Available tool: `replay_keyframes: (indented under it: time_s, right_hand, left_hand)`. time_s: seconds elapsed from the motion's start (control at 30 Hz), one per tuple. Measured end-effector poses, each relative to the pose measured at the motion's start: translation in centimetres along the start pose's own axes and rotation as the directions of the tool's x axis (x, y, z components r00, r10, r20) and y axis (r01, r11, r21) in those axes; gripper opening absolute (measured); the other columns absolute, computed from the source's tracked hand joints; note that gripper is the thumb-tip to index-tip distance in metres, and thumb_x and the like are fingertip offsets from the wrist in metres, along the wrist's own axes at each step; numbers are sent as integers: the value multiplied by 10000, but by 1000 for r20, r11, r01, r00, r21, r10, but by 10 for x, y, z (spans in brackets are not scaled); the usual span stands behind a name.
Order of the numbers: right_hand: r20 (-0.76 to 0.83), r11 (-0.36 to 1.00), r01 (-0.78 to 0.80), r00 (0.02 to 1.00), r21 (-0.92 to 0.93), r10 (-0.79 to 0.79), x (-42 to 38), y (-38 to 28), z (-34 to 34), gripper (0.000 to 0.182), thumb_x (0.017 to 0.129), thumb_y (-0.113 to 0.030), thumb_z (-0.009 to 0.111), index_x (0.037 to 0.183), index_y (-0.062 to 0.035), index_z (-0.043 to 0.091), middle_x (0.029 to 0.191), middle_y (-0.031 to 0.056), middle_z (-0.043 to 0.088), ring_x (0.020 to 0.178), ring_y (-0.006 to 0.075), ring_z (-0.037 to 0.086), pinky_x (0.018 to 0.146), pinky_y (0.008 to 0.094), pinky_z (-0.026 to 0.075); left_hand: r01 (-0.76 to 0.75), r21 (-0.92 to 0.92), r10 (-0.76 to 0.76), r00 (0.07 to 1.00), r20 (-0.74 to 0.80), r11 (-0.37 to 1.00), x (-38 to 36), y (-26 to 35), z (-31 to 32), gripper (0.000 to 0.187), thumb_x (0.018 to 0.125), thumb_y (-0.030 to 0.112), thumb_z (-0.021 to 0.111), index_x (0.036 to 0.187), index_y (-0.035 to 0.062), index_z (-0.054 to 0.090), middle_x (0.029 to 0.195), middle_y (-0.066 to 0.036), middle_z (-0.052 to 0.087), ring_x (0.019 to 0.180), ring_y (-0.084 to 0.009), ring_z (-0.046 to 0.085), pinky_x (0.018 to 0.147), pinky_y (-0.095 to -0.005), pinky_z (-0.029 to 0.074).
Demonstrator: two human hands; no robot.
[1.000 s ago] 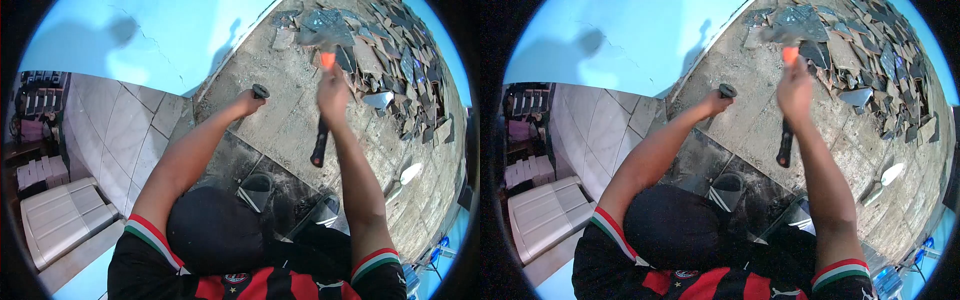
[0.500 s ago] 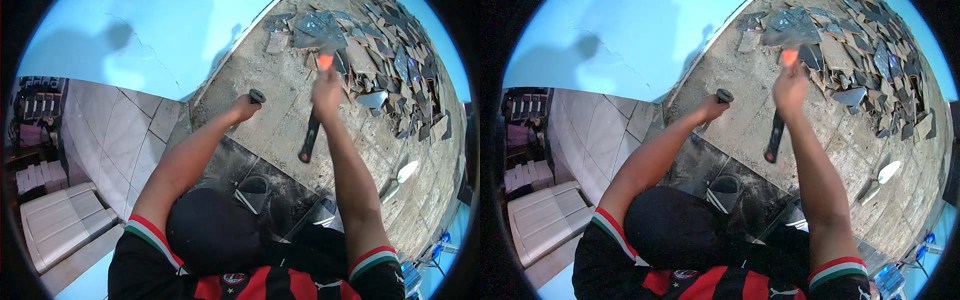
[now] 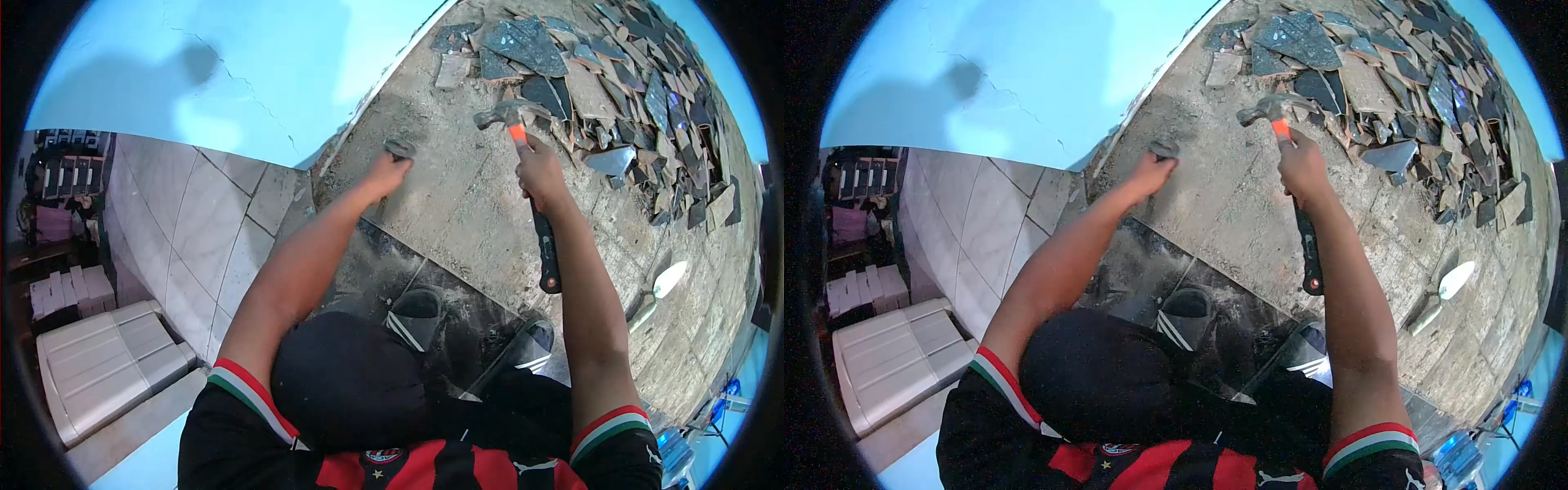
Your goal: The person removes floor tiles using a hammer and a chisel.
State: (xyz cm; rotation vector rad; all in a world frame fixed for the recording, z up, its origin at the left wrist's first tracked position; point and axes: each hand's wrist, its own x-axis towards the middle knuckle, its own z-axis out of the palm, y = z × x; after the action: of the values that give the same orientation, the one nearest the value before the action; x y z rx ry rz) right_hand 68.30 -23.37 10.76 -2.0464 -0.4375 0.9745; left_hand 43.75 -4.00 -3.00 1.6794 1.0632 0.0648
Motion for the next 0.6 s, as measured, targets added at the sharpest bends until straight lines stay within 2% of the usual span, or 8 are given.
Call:
replay_keyframes:
  time_s: [0.07, 0.1, 0.23, 0.3, 0.4, 0.5, 0.53, 0.6]
  right_hand:
    - [9, 999, -7, 1000, 48, 7, 3, 3, -4, 460, 1035, -295, 527, 1431, -61, 532, 655, 2, 504, 464, 108, 446, 412, 295, 387]
    - [12, 998, 3, 1000, 68, -3, 6, 2, -6, 460, 1035, -297, 528, 1429, -59, 532, 657, 0, 503, 467, 107, 445, 414, 292, 382]
    - [-27, 996, 57, 998, 62, -56, 12, -19, -9, 455, 1039, -314, 526, 1414, -57, 534, 653, -13, 490, 474, 102, 440, 429, 283, 374]
    - [-27, 993, 89, 996, 71, -87, 13, -30, -10, 438, 1048, -328, 520, 1395, -61, 548, 656, -18, 490, 488, 94, 451, 439, 274, 383]
    - [6, 988, 104, 994, 116, -106, 11, -46, -8, 430, 1056, -330, 511, 1388, -60, 554, 670, -13, 500, 488, 88, 453, 439, 268, 388]
    - [15, 989, 135, 991, 62, -136, 11, -57, -7, 457, 1057, -310, 515, 1438, -58, 524, 692, -10, 509, 474, 83, 442, 428, 264, 391]
    - [20, 989, 145, 989, 39, -146, 9, -62, -7, 465, 1056, -307, 518, 1448, -56, 518, 697, -9, 511, 473, 83, 444, 427, 263, 393]
    - [8, 978, 170, 985, 120, -172, 10, -68, -7, 470, 1054, -301, 522, 1453, -51, 517, 689, -15, 506, 477, 80, 457, 428, 261, 396]
  left_hand:
    - [173, -148, -178, 984, -24, 974, -4, 9, -22, 305, 927, 285, 662, 1098, 33, 645, 875, -89, 664, 776, -213, 637, 712, -385, 506]
    - [210, -161, -214, 977, -9, 964, 0, 6, -28, 264, 937, 263, 641, 1079, 42, 612, 829, -37, 600, 731, -150, 566, 672, -353, 476]
    - [119, -134, -122, 992, -13, 984, 10, 12, -33, 274, 940, 257, 642, 1085, 26, 612, 854, -50, 620, 747, -163, 576, 681, -349, 472]
    - [105, -92, -107, 994, -16, 990, 13, 22, -32, 269, 939, 248, 645, 1082, 22, 613, 867, -56, 623, 748, -165, 575, 680, -349, 468]
    - [121, -131, -121, 993, 7, 984, 16, 21, -22, 236, 935, 240, 647, 1010, 16, 641, 819, -60, 622, 718, -175, 569, 663, -365, 460]
    - [113, -7, -112, 990, 85, 994, 6, 21, -18, 249, 919, 240, 666, 946, -7, 659, 787, -81, 645, 714, -202, 592, 665, -396, 471]
    - [95, 36, -98, 992, 79, 995, 6, 22, -17, 232, 922, 239, 678, 944, 10, 641, 780, -62, 621, 709, -182, 576, 654, -382, 460]
    - [64, 118, -72, 995, 69, 991, 8, 19, -13, 215, 928, 236, 702, 941, 45, 603, 767, -23, 574, 701, -141, 544, 631, -353, 438]
